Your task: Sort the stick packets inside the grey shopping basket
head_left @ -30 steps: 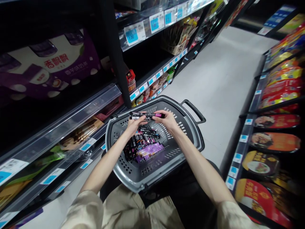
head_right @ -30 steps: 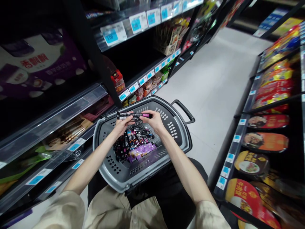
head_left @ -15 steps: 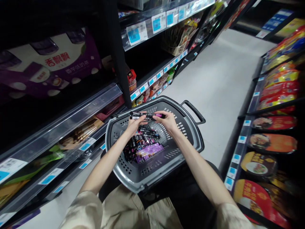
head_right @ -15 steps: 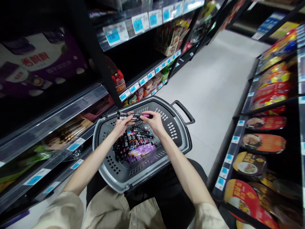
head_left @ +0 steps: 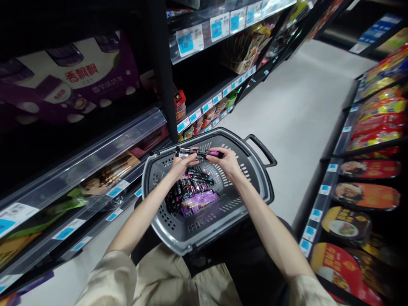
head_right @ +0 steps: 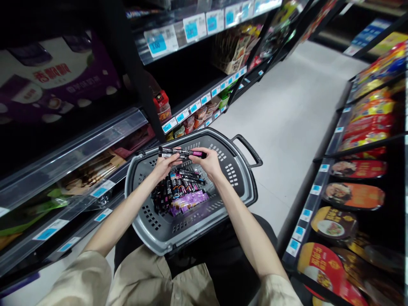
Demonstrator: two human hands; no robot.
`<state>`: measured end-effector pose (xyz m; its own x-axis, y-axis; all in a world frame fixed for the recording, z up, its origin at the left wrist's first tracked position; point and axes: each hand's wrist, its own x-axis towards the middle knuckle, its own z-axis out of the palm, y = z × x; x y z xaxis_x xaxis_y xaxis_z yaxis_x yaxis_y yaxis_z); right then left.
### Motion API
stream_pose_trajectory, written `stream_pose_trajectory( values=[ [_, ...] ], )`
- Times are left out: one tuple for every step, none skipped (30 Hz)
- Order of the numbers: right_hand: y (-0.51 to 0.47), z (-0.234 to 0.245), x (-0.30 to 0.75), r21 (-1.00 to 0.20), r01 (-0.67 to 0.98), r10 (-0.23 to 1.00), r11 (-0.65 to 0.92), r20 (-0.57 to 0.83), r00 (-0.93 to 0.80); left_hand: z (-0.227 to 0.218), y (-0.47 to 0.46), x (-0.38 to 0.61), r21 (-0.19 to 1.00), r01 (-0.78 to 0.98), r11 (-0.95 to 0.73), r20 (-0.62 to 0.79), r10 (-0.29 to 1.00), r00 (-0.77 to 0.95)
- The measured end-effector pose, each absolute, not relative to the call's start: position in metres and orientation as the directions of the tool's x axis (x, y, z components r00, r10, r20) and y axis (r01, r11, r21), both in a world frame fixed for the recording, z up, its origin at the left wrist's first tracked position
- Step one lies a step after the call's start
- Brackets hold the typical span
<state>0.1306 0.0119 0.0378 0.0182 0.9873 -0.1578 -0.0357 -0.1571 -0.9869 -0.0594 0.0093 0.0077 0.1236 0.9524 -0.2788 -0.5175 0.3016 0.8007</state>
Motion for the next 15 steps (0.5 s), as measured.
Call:
stream_pose_trajectory(
  values=[
    [0.0117, 0.0379, 0.1305, -0.987, -0.036, 0.987, -0.158, -0.159, 0.016, 0.0075, 0.0094, -0.0595, 0.801, -0.516, 0.303, -0.28, 0.952, 0.123],
    [0.0115, 0.0379, 0.1303, -0.986, -0.039, 0.987, -0.159, -0.16, 0.015, 0.0074, 0.0095, -0.0595, 0.803, -0.513, 0.303, -0.282, 0.952, 0.121],
    [0.0112, 0.038, 0.1301, -0.986, -0.044, 0.987, -0.161, -0.161, 0.016, 0.0073, 0.0096, -0.0596, 0.805, -0.51, 0.304, -0.284, 0.951, 0.119],
    [0.0111, 0.0379, 0.1298, -0.986, -0.051, 0.987, -0.161, -0.162, 0.019, 0.0073, 0.0097, -0.0596, 0.807, -0.506, 0.305, -0.286, 0.951, 0.117],
    [0.0109, 0.0378, 0.1296, -0.985, -0.057, 0.986, -0.162, -0.163, 0.023, 0.0072, 0.0097, -0.0596, 0.808, -0.504, 0.306, -0.288, 0.951, 0.116],
    [0.0108, 0.0376, 0.1295, -0.985, -0.062, 0.986, -0.163, -0.164, 0.026, 0.0072, 0.0098, -0.0595, 0.808, -0.503, 0.307, -0.29, 0.95, 0.115],
    [0.0107, 0.0371, 0.1296, -0.984, -0.064, 0.986, -0.164, -0.166, 0.027, 0.007, 0.0099, -0.0593, 0.808, -0.502, 0.308, -0.292, 0.95, 0.114],
    [0.0106, 0.0366, 0.1297, -0.984, -0.063, 0.985, -0.167, -0.169, 0.025, 0.0069, 0.01, -0.0591, 0.808, -0.501, 0.31, -0.293, 0.949, 0.114],
    [0.0105, 0.036, 0.1299, -0.984, -0.059, 0.985, -0.171, -0.172, 0.022, 0.0067, 0.0101, -0.0588, 0.807, -0.501, 0.312, -0.296, 0.948, 0.113],
    [0.0104, 0.0353, 0.1302, -0.983, -0.054, 0.984, -0.174, -0.175, 0.02, 0.0065, 0.0102, -0.0586, 0.807, -0.501, 0.313, -0.299, 0.948, 0.111],
    [0.0103, 0.0346, 0.1304, -0.983, -0.049, 0.984, -0.176, -0.178, 0.021, 0.0063, 0.0102, -0.0583, 0.807, -0.499, 0.315, -0.302, 0.947, 0.11],
    [0.0101, 0.0341, 0.1306, -0.982, -0.047, 0.983, -0.18, -0.181, 0.023, 0.0061, 0.0103, -0.0581, 0.807, -0.498, 0.317, -0.304, 0.946, 0.11],
    [0.0099, 0.0336, 0.1307, -0.981, -0.05, 0.982, -0.186, -0.187, 0.025, 0.006, 0.0103, -0.0579, 0.809, -0.495, 0.318, -0.305, 0.946, 0.109],
    [0.0097, 0.0333, 0.1306, -0.98, -0.058, 0.981, -0.192, -0.193, 0.025, 0.0061, 0.0103, -0.0577, 0.811, -0.492, 0.318, -0.306, 0.946, 0.107],
    [0.0096, 0.0332, 0.1305, -0.978, -0.069, 0.979, -0.198, -0.2, 0.026, 0.0062, 0.0103, -0.0576, 0.813, -0.488, 0.318, -0.306, 0.946, 0.106]
  ],
)
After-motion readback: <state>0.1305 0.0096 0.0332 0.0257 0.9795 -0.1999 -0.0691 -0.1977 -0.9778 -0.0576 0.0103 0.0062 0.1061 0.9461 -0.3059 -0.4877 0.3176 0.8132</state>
